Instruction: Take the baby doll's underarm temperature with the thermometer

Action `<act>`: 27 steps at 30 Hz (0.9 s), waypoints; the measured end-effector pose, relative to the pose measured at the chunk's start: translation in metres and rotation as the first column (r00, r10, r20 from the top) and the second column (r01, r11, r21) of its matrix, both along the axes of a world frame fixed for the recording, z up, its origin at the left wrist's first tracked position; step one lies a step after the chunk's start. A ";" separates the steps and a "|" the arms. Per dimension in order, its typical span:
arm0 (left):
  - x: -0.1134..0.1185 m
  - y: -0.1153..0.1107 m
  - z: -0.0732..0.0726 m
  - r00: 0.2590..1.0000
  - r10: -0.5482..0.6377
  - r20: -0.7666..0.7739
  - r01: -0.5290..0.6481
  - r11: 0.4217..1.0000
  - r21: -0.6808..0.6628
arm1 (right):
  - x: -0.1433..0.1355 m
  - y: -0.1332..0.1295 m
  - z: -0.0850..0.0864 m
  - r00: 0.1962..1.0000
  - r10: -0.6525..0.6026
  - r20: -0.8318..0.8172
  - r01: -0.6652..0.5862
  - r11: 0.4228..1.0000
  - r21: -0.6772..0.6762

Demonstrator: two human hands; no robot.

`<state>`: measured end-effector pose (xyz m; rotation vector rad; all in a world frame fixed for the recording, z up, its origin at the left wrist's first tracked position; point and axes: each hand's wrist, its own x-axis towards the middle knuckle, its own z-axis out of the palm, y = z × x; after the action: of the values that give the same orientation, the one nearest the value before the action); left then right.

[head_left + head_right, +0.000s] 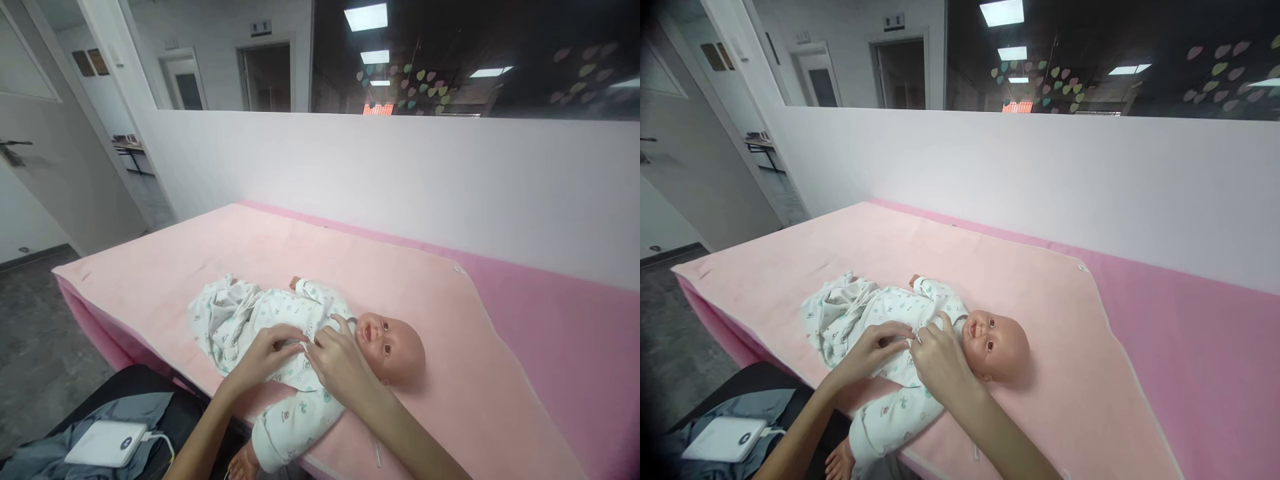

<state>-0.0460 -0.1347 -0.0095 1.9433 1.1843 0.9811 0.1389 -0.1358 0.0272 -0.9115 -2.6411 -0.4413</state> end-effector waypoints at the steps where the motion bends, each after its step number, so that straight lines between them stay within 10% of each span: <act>1: 0.001 0.000 0.000 1.000 0.010 0.001 -0.010 1.000 -0.003 | 0.000 0.000 -0.001 1.000 0.013 0.011 -0.013 1.000 0.027; 12: -0.027 -0.004 0.003 0.950 0.121 -0.287 -0.057 0.973 0.223 | 0.011 -0.010 0.024 0.999 0.044 0.027 -0.040 0.990 -0.135; 18: -0.056 -0.011 0.002 0.957 0.075 -0.281 -0.035 0.989 0.144 | 0.018 -0.003 0.020 0.999 -0.015 0.049 0.022 0.987 -0.159; 27: -0.039 -0.019 0.013 0.936 0.145 -0.320 -0.117 0.988 0.103 | 0.017 -0.004 0.018 0.995 -0.040 0.096 0.055 0.987 -0.153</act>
<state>-0.0846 -0.1535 0.0037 2.1758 1.4958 0.8020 0.1563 -0.1394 0.0453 -1.0264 -2.7749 -0.2989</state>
